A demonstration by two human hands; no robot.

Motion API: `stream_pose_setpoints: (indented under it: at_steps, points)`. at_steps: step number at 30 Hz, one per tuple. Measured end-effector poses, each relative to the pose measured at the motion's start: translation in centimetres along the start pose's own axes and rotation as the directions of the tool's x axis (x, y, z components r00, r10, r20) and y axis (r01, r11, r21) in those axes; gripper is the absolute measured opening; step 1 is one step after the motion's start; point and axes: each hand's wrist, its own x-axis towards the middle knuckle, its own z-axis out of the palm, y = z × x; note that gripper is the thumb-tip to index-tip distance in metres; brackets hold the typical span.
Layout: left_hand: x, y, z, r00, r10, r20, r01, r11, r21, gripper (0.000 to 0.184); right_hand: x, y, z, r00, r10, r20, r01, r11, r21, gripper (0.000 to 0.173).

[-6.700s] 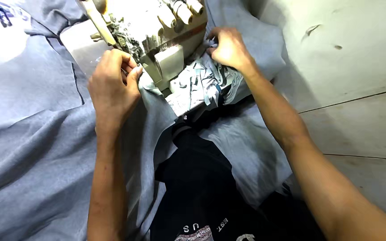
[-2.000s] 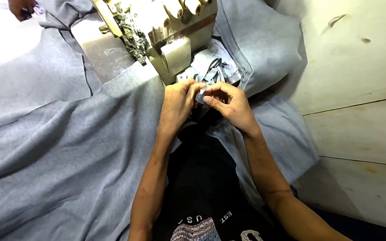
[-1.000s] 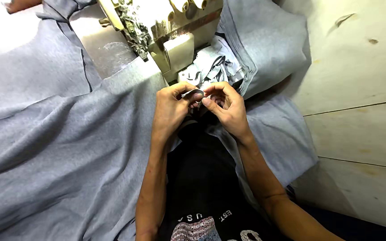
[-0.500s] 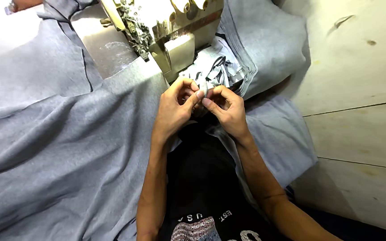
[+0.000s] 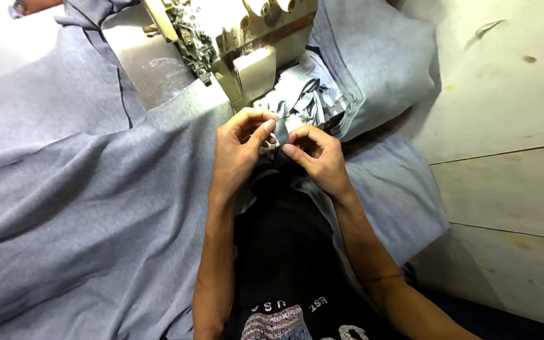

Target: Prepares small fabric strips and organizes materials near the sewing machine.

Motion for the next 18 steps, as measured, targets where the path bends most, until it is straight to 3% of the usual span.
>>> stream_pose_setpoints:
  at_steps: [8, 18]
  points:
    - [1.0, 0.1, 0.5, 0.998, -0.012, -0.059, 0.016, 0.998, 0.062, 0.011, 0.3, -0.9, 0.2, 0.996, -0.064, -0.056, 0.059, 0.994, -0.092, 0.022]
    - [-0.1, 0.3, 0.1, 1.000, 0.008, -0.019, -0.006, 0.996, 0.089, 0.010, 1.1, -1.5, 1.1, 0.974, -0.184, -0.132, 0.155, 0.967, -0.205, 0.023]
